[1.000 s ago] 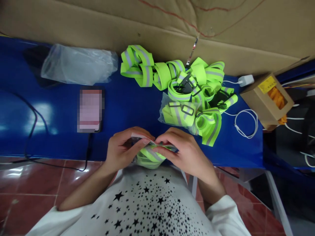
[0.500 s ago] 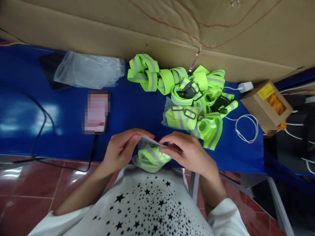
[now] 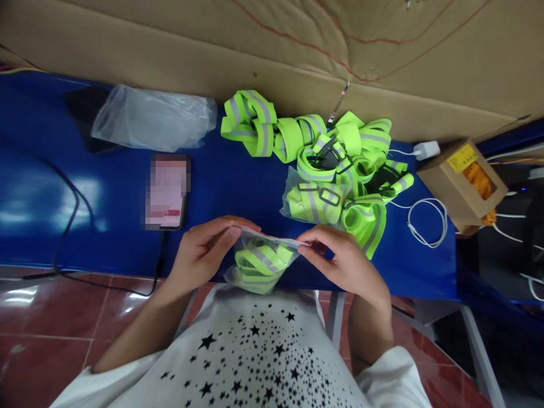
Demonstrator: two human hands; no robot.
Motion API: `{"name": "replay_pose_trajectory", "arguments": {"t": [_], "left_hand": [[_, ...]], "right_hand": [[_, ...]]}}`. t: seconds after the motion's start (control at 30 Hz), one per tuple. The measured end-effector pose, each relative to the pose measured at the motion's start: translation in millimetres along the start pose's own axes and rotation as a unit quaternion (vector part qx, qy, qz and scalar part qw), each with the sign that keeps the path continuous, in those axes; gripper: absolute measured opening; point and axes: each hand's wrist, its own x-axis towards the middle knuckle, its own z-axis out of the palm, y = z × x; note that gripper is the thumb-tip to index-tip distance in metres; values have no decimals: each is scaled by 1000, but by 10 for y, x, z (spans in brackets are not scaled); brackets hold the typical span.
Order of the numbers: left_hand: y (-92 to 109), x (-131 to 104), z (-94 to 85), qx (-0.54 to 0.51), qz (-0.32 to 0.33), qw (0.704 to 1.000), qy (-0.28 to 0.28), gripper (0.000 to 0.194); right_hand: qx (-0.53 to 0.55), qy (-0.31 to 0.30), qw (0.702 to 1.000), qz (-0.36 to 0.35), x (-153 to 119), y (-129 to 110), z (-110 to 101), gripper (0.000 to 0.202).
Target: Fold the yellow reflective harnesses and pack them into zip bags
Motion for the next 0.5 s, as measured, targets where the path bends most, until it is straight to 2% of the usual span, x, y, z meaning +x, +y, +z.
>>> {"name": "replay_pose_trajectory", "arguments": {"t": [0.1, 0.2, 0.33, 0.5], "left_hand": [[-21, 3, 13, -14, -26, 1000, 0, 14], [-62, 8, 63, -24, -41, 999, 21, 6], [-95, 16, 111, -27, -31, 998, 39, 2], [-84, 19, 124, -5, -15, 1000, 20, 4]], "right_hand": [[18, 37, 999, 32, -9, 58, 41, 5], [21, 49, 998, 41, -8, 89, 97, 6], [18, 39, 999, 11, 33, 61, 138, 10], [8, 27, 999, -38, 164, -66, 178, 13]]}}
